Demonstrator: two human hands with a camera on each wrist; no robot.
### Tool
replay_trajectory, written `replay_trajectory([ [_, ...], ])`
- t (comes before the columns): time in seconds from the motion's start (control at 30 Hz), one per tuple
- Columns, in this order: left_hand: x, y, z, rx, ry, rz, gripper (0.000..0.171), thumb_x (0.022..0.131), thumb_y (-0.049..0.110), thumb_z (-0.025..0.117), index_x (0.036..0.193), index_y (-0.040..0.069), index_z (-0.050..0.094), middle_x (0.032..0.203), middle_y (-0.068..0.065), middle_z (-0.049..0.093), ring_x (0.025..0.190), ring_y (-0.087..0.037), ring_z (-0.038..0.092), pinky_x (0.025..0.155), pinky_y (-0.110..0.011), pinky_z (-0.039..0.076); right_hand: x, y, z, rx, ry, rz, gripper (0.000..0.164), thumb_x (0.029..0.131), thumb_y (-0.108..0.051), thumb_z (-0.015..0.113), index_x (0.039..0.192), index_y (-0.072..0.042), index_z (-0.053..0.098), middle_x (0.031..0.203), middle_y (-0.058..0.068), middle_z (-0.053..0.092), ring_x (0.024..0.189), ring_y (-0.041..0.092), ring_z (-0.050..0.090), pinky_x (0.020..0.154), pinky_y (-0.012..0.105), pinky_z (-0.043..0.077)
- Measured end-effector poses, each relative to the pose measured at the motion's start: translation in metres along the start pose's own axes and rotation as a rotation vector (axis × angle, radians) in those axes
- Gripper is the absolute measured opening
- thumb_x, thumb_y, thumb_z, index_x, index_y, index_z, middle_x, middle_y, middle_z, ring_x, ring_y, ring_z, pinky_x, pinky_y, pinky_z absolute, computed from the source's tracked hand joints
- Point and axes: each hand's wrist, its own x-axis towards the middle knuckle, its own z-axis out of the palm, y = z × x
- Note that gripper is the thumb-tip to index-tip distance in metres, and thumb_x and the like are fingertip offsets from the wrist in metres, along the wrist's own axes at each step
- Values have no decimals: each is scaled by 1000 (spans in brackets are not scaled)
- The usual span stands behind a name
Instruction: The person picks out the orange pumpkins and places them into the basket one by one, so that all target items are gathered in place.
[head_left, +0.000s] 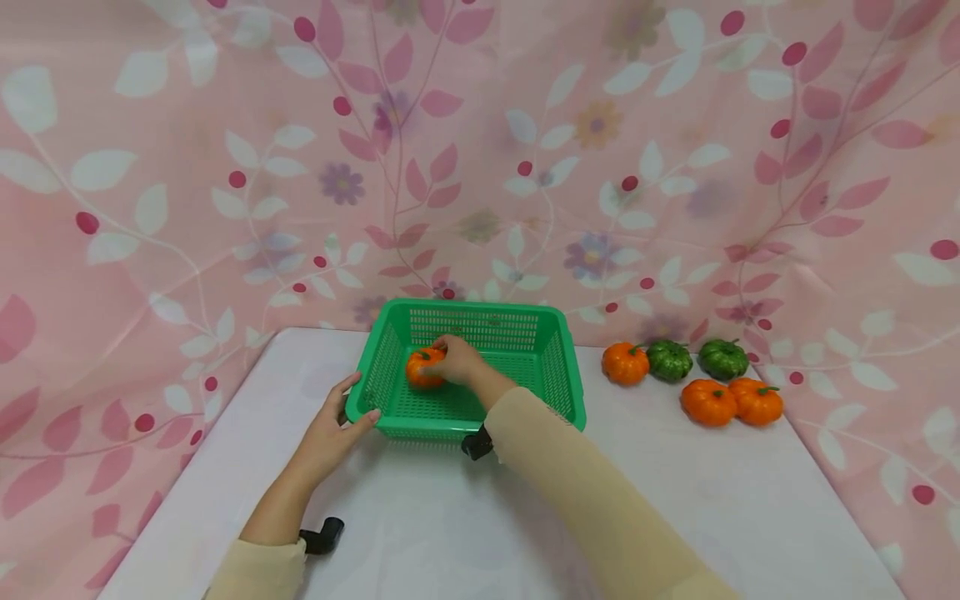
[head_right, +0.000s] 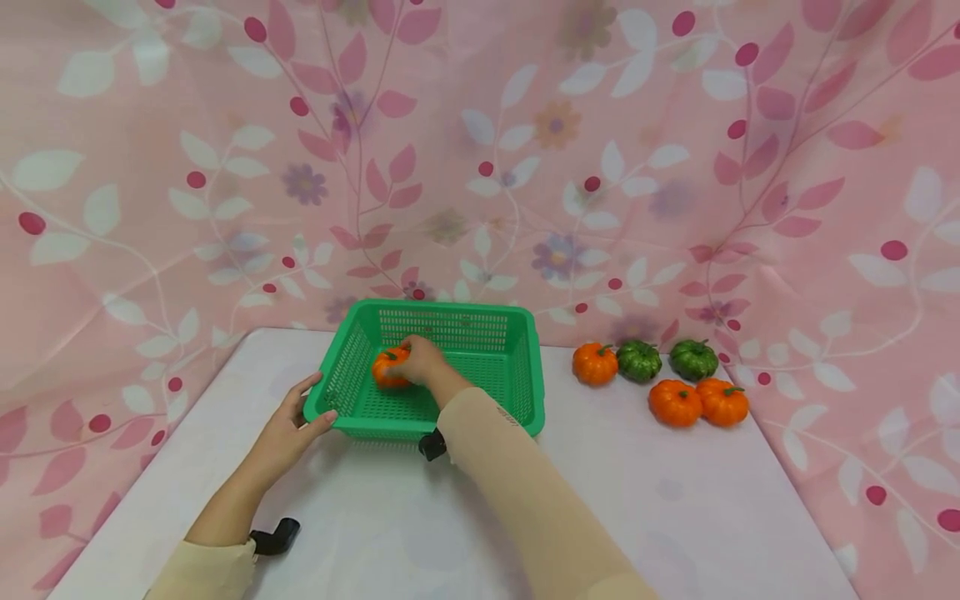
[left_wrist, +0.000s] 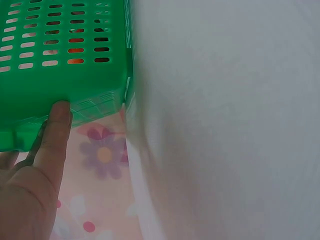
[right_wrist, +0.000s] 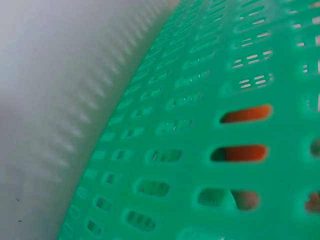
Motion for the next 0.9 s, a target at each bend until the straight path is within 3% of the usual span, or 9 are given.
replay_trajectory([
  [0.33,-1,2,0,3,4,1,83,99,30,66,162,20,13,153,-26,38,139,-42,40,105,-59,39,-1,2,5,-3,0,30,54,88,-15,79,137,-7,56,137,15,56,119,30,55,97,40,48],
  [0.9,0,0,0,7,6,24,83,99,32,66,162,18,13,152,-26,40,137,-40,42,104,-57,40,0,3,3,3,24,49,54,87,-15,80,135,-8,57,133,15,57,118,29,56,94,39,49],
])
